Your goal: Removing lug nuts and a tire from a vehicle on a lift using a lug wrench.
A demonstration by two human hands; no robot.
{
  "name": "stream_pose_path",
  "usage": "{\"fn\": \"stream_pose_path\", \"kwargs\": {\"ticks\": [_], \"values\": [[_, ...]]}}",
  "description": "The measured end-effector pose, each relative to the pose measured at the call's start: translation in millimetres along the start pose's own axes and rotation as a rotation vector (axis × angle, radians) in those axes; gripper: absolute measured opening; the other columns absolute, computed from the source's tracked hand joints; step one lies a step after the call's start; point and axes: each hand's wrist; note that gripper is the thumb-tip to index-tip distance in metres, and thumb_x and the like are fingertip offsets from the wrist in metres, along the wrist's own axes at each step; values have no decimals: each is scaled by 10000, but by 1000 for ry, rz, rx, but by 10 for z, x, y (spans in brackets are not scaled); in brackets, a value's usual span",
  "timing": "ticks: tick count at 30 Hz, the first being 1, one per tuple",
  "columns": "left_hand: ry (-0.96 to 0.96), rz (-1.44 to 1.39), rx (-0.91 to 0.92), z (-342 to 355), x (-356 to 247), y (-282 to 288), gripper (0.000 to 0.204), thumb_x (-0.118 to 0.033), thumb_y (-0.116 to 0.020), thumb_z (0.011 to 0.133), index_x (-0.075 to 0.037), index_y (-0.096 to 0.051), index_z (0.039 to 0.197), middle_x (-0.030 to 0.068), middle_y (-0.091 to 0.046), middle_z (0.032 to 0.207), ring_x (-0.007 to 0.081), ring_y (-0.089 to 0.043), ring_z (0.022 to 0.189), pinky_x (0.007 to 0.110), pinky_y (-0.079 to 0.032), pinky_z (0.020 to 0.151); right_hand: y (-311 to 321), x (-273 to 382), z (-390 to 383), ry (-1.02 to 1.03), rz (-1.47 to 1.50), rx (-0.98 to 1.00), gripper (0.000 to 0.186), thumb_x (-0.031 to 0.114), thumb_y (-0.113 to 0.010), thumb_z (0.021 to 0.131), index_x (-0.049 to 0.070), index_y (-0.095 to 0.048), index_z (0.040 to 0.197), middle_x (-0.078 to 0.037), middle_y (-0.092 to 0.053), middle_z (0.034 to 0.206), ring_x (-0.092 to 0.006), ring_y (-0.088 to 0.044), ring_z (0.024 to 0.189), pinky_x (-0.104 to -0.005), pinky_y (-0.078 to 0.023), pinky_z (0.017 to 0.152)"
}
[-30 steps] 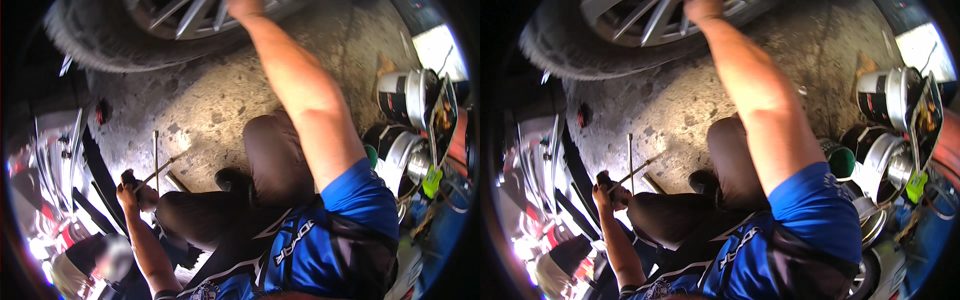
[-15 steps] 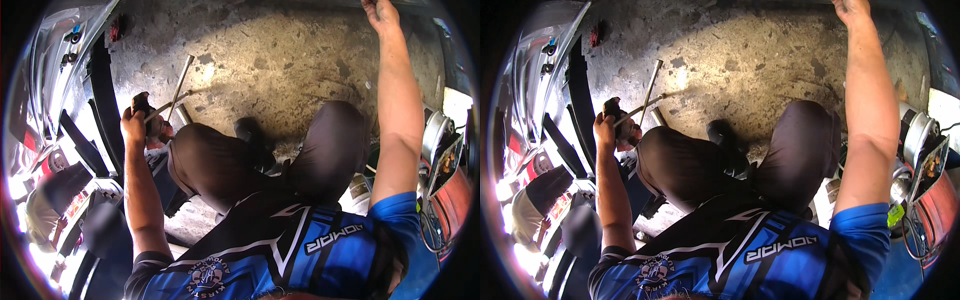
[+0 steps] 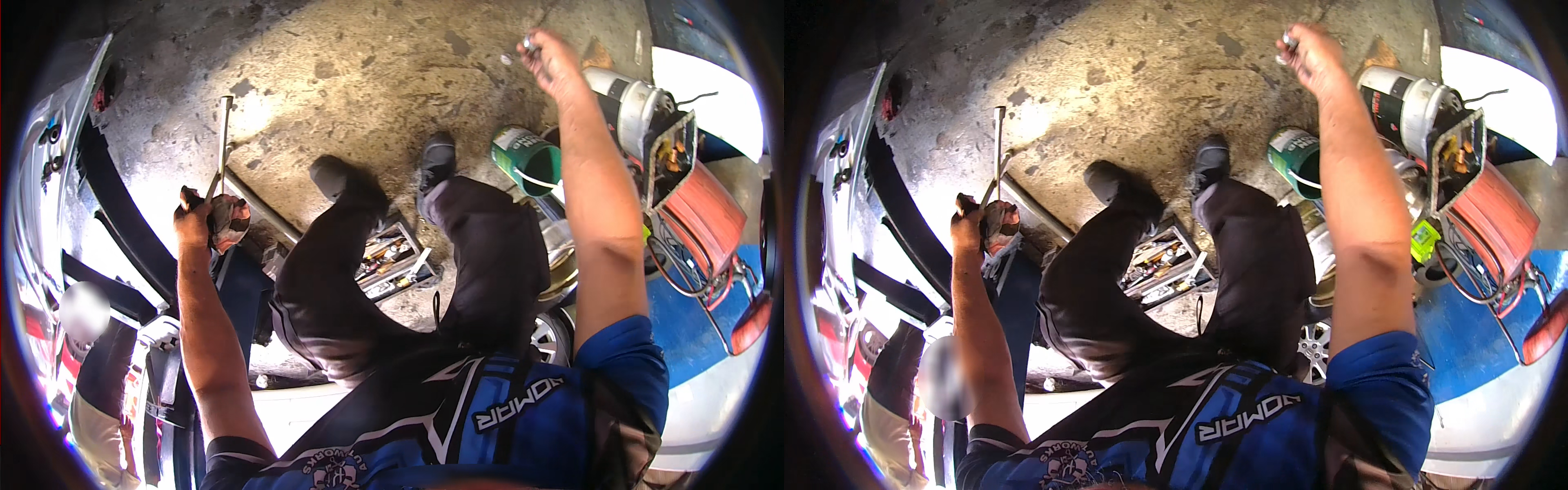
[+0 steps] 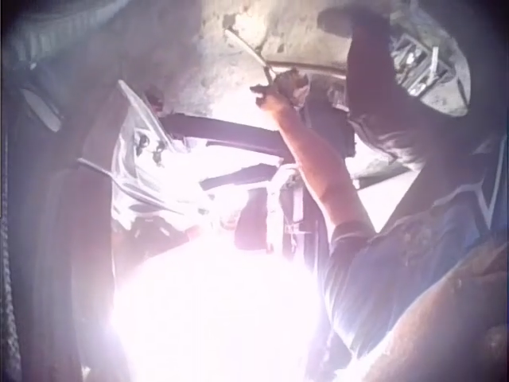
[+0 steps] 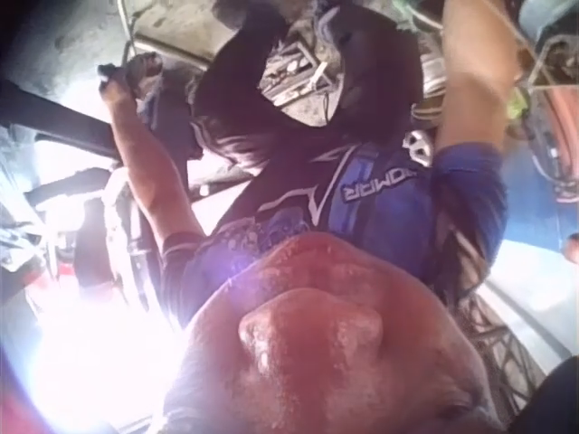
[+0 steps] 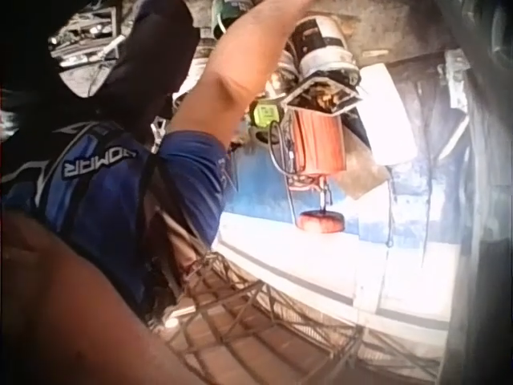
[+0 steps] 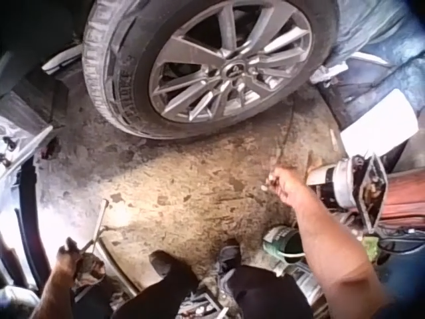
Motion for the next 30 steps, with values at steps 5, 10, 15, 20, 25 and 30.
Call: {"fn": "stream_pose_path", "kwargs": {"ticks": [5,10,15,20,25,30], "values": [[446,-240,339,-519,119,-325,219,-37,-554,877,-12,-583,1093,180,-670,918,301,-706,782,443,-614,705,418,-372,-524,-248,-94,-131,98,160,-610,954,99,-627,1027,-13,-654,874,-142,-657,736,-275,-526,592],[221,-222,215,-741,743,-667,177,-14,-584,838,-93,-621,992,70,-644,892,226,-626,802,362,-535,737,581,-470,-820,-279,-270,-90,89,195,-624,960,162,-610,1041,34,-624,816,-101,-605,684,-283,-487,571],[-108,-408,124,-990,1198,-625,205,47,-563,788,-96,-582,934,40,-586,901,185,-550,853,325,-475,783,48,-467,-815,-164,-438,49,208,335,-632,994,192,-546,1117,23,-572,705,-98,-520,524,-263,-378,421],[114,-468,37,-1348,1301,-532,302,-197,-587,1013,-29,-660,1253,23,-644,899,139,-567,847,289,-482,783,-1463,-548,-964,-15,-688,275,285,304,-637,1000,142,-527,1207,-8,-597,770,-121,-564,607,-296,-493,504],[176,-221,-127,-1524,1176,-352,396,-151,-610,891,-27,-656,1264,171,-722,1109,235,-680,1047,336,-499,926,-3196,-57,-1573,466,-1064,678,399,365,-648,965,93,-639,1257,-163,-701,1160,-276,-667,1087,-398,-519,926],[337,-86,-147,-1460,936,-21,421,-232,-586,859,-143,-676,1261,199,-676,1234,366,-620,1194,432,-480,1020,-4594,618,-2351,975,-904,722,371,268,-686,911,101,-641,1239,-154,-706,1103,-244,-681,1037,-370,-526,907]]}}
Point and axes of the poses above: each hand's wrist, its own z-axis towards the middle knuckle, its own y-axis out of the back of the hand, x = y × z
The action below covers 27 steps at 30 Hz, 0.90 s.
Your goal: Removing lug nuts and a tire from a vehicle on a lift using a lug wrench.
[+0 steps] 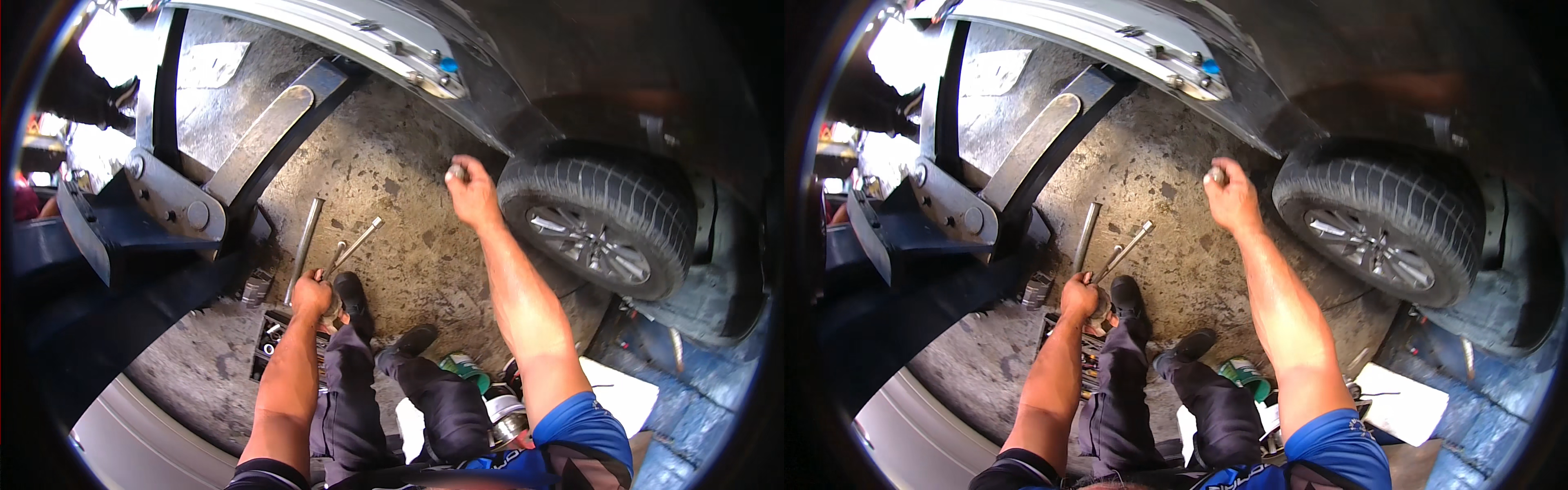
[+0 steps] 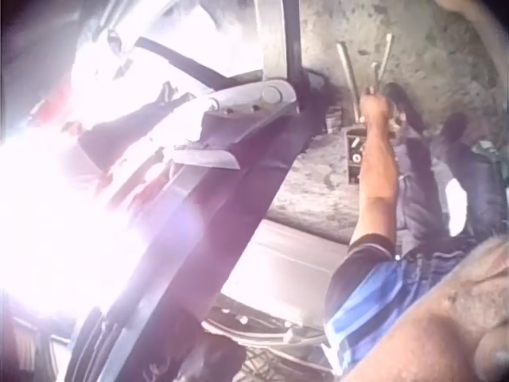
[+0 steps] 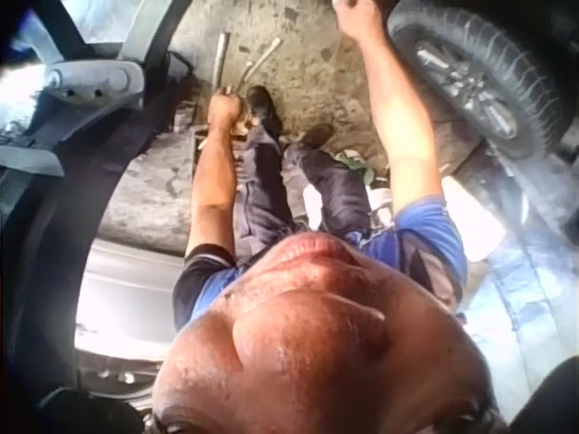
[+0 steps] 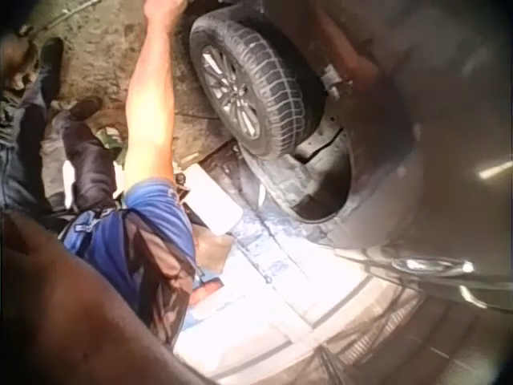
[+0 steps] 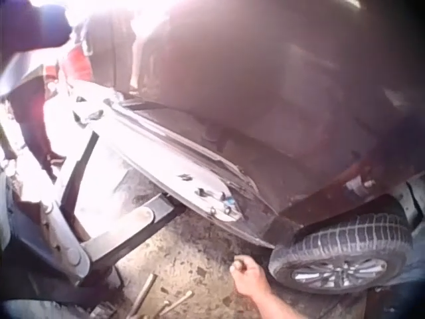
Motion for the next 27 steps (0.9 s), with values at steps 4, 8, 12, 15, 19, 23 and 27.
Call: {"fn": "stream_pose_path", "kwargs": {"ticks": [4,8,12,15,19,23,27], "values": [[17,25,61,113,-177,231,439,-223,-580,861,-157,-662,1286,194,-673,1245,368,-613,1204,425,-479,1019,-73,576,693,208,-266,-153,384,253,-685,889,79,-643,1229,-214,-686,1129,-362,-666,1055,-428,-520,928],[35,4,98,200,-278,377,437,-221,-586,857,-151,-664,1281,192,-675,1243,366,-619,1196,428,-486,1009,-128,704,1131,263,-457,-216,407,272,-691,894,83,-620,1247,-217,-681,1075,-397,-661,1013,-468,-527,876],[34,-29,91,289,-258,441,426,-224,-601,852,-150,-675,1265,193,-682,1228,359,-628,1185,432,-492,998,-193,625,1237,195,-377,-268,419,240,-711,882,90,-577,1250,-192,-672,1042,-389,-659,970,-463,-534,830],[27,-48,85,350,-170,457,424,-226,-608,850,-144,-677,1260,195,-686,1218,361,-631,1180,429,-494,993,-246,544,1184,271,-486,-328,398,219,-729,867,95,-563,1207,-156,-642,1008,-364,-651,917,-464,-533,795],[44,-24,60,378,-59,449,425,-227,-611,848,-132,-677,1257,194,-687,1215,365,-630,1177,420,-495,991,-296,451,1118,438,-498,-398,382,213,-748,848,97,-540,1146,-136,-601,1006,-343,-632,902,-473,-524,772],[51,-24,62,335,-23,406,420,-237,-619,851,-128,-678,1252,197,-694,1194,363,-634,1169,420,-494,991,-336,381,1119,408,-444,-407,372,218,-759,841,86,-526,1099,-148,-582,998,-359,-614,909,-479,-508,786],[5,35,80,293,-76,339,401,-251,-626,857,-123,-683,1233,196,-697,1184,363,-638,1159,430,-498,988,-347,338,1127,517,-530,-421,353,197,-743,854,92,-523,1110,-152,-566,999,-375,-598,929,-488,-499,784]]}}
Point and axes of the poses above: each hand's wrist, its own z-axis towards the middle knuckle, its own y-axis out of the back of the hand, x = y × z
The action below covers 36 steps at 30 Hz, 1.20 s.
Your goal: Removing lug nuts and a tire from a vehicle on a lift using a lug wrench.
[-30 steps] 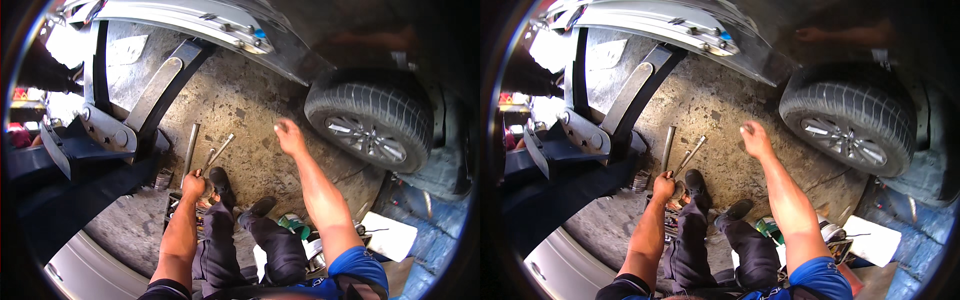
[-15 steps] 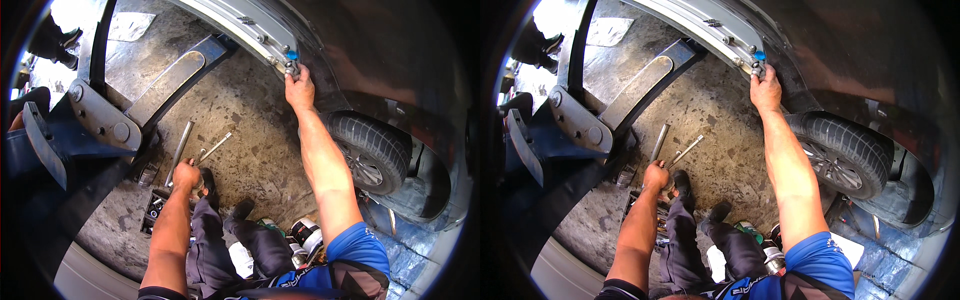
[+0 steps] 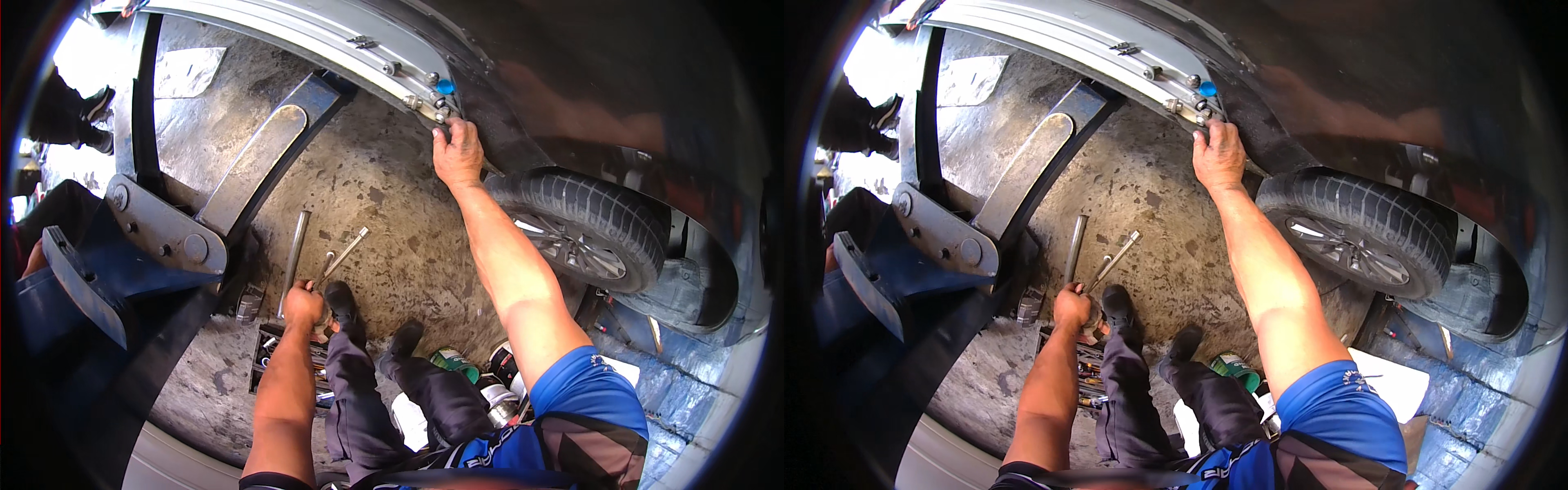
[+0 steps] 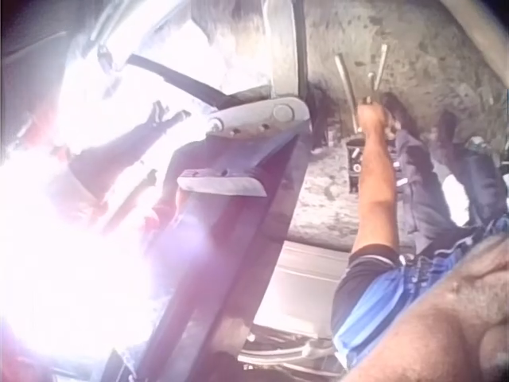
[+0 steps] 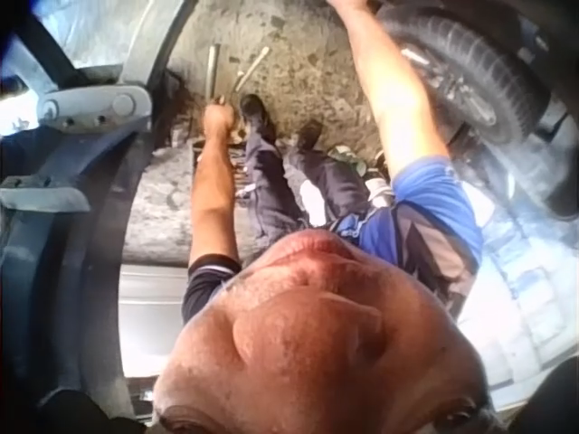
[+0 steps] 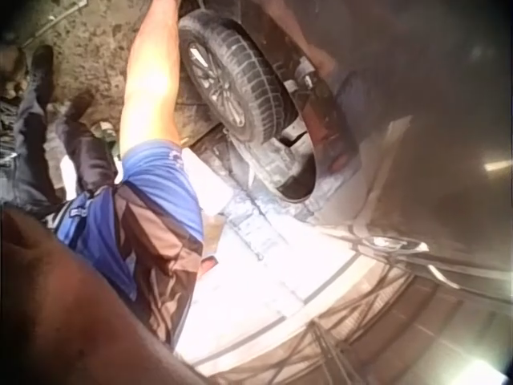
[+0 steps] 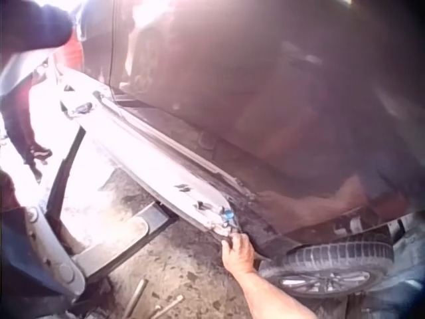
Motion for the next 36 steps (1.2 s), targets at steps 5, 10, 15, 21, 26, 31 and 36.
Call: {"fn": "stream_pose_path", "kwargs": {"ticks": [5,10,15,21,26,31,36], "values": [[13,10,24,-18,-106,-47,389,-260,-627,873,-125,-680,1234,198,-696,1184,372,-636,1157,432,-500,989,5,1,-27,17,-8,35,395,183,-728,866,98,-491,1171,-156,-557,1021,-379,-589,952,-494,-494,802],[-8,53,5,-79,-167,-65,385,-257,-615,889,-120,-673,1244,198,-692,1191,373,-635,1160,438,-503,986,49,39,12,5,7,46,485,196,-744,848,66,-469,1226,-195,-550,1080,-407,-571,1003,-497,-485,856],[-23,108,24,-146,-180,-186,413,-248,-610,893,-117,-651,1283,194,-679,1228,365,-631,1178,436,-506,982,142,114,-303,-49,199,-33,519,207,-763,835,36,-499,1247,-188,-591,1128,-352,-600,1023,-451,-492,894],[-77,190,55,-209,223,-598,459,-229,-635,854,-91,-636,1292,233,-669,1218,383,-620,1180,428,-499,982,664,145,-2409,-769,474,805,584,401,-689,914,26,-519,1328,-230,-643,1248,-375,-625,1159,-451,-505,966],[-161,57,125,-311,877,-1115,589,-169,-593,823,-1,-527,1384,321,-632,1229,427,-594,1213,446,-469,1018,1847,-535,-4469,-924,205,1422,566,482,-667,905,-4,-632,1194,-251,-667,1175,-396,-635,1108,-464,-494,941],[-145,-390,113,-317,969,-1373,479,-19,-600,838,17,-600,1316,65,-681,1029,173,-615,885,278,-487,793,2975,-1951,-4654,-1585,327,979,366,452,-661,952,89,-676,901,-77,-672,803,-196,-603,658,-360,-497,612],[-24,-658,33,-711,669,-1248,377,-45,-621,887,31,-638,1255,74,-703,1000,143,-618,860,270,-492,788,3563,-3195,-3181,-1662,1189,-257,389,437,-555,1016,68,-575,1138,-122,-665,1062,-293,-663,966,-483,-557,881]]}}
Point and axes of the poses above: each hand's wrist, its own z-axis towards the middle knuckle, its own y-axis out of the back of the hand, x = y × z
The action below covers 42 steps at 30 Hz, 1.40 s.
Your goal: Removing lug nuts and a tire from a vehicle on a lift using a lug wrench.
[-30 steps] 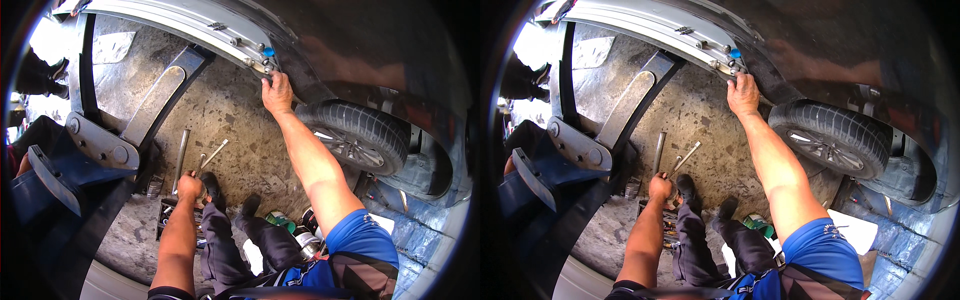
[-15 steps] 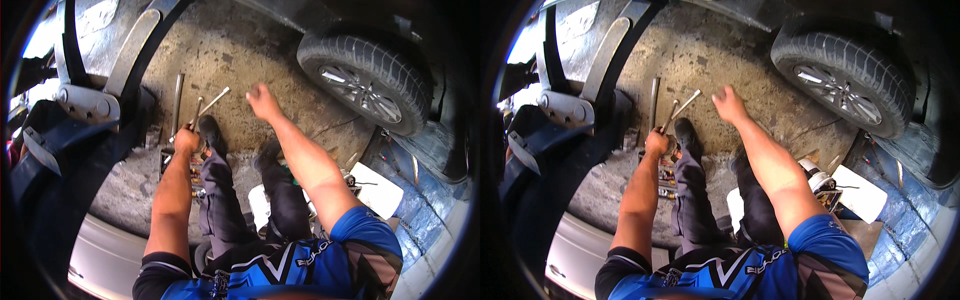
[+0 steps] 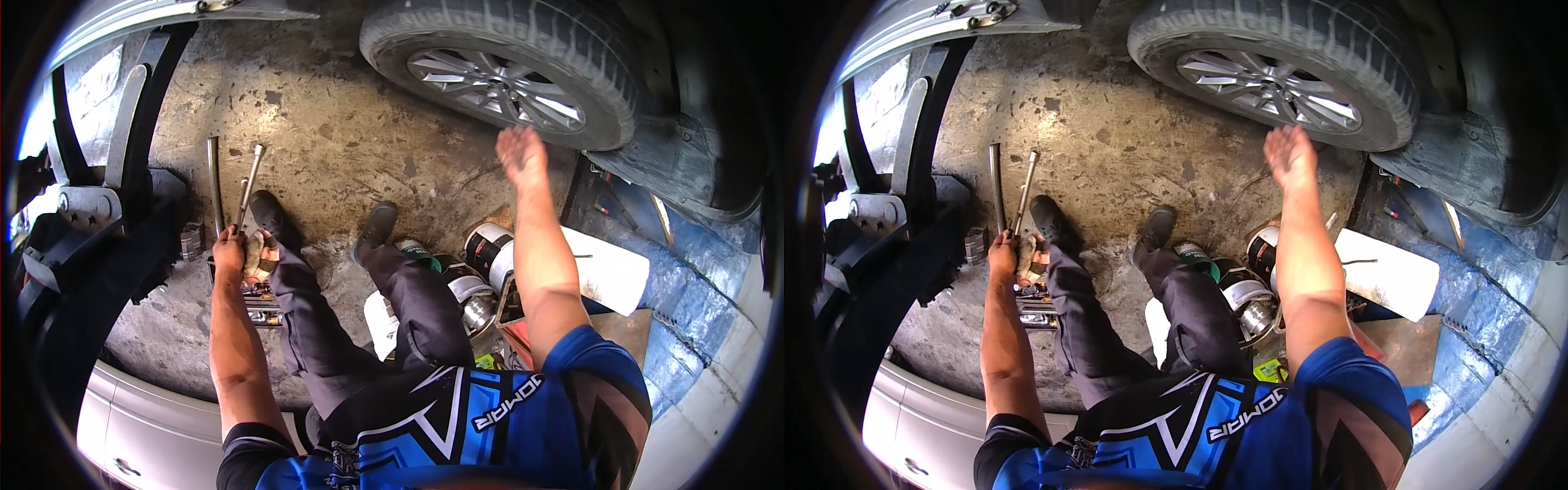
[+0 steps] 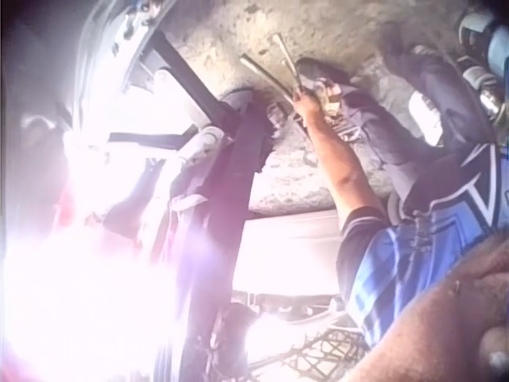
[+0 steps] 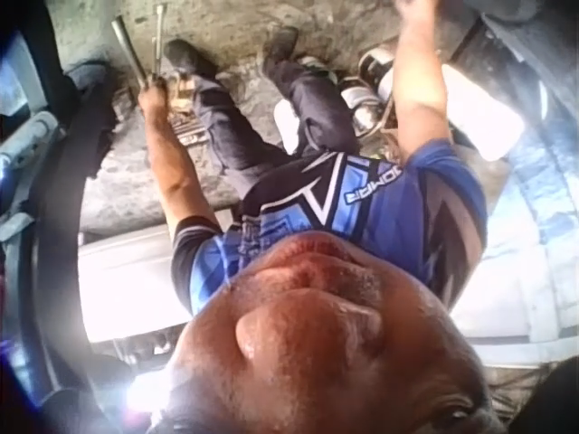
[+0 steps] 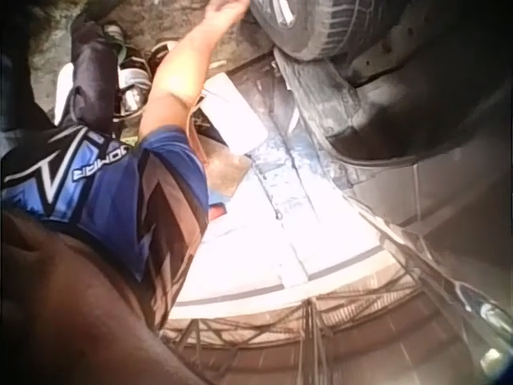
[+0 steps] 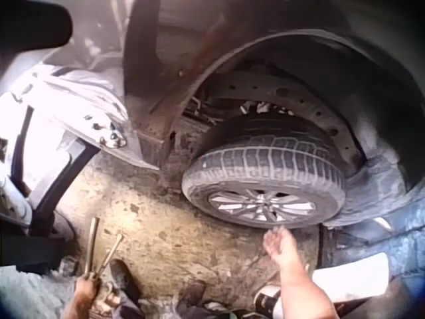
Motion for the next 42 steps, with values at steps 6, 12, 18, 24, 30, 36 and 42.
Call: {"fn": "stream_pose_path", "kwargs": {"ticks": [6,12,18,24,30,36,42], "values": [[-148,122,20,-1181,-448,55,180,-38,-516,902,-19,-678,978,17,-672,895,137,-610,830,264,-486,788,-680,924,392,-140,716,104,645,435,-304,1080,23,-173,1559,-229,-382,1510,-397,-432,1332,-551,-402,1094],[-115,87,-95,-2337,-616,205,296,-8,-510,884,20,-668,1133,40,-693,977,145,-638,880,265,-502,840,-754,902,801,-9,788,246,446,402,-526,955,76,-609,1249,-141,-640,1226,-316,-579,1181,-556,-448,1019],[-50,287,-191,-3011,-421,311,392,-13,-589,871,40,-642,1256,91,-717,1086,151,-659,946,268,-514,869,-629,1027,1040,-153,989,357,446,397,-533,954,91,-622,1267,-129,-655,1257,-324,-600,1175,-534,-496,946],[97,254,-275,-3551,34,316,333,-56,-609,888,13,-672,1208,76,-723,1001,145,-640,868,281,-513,800,-233,1287,1093,-756,1132,67,462,280,-556,949,37,-534,1341,-239,-536,1319,-418,-525,1214,-528,-528,906],[208,682,-268,-3715,270,358,348,-277,-581,970,-28,-713,1175,204,-741,1005,254,-704,947,378,-528,861,-327,1091,1267,-232,1024,393,345,275,-653,907,79,-657,1191,-103,-652,1222,-319,-605,1131,-549,-520,920],[322,743,-195,-3465,177,284,336,-242,-628,922,-66,-716,1193,190,-744,1024,255,-719,975,366,-550,831,-527,1007,1148,-152,1090,288,329,318,-663,877,100,-707,1120,-59,-724,1151,-313,-669,1059,-546,-522,929],[175,939,-117,-3207,-261,273,335,-258,-608,954,-51,-707,1198,208,-737,1024,254,-719,977,376,-546,836,-618,952,1037,-119,1124,370,428,370,-638,917,93,-673,1242,-85,-661,1317,-322,-603,1214,-556,-442,1064]]}}
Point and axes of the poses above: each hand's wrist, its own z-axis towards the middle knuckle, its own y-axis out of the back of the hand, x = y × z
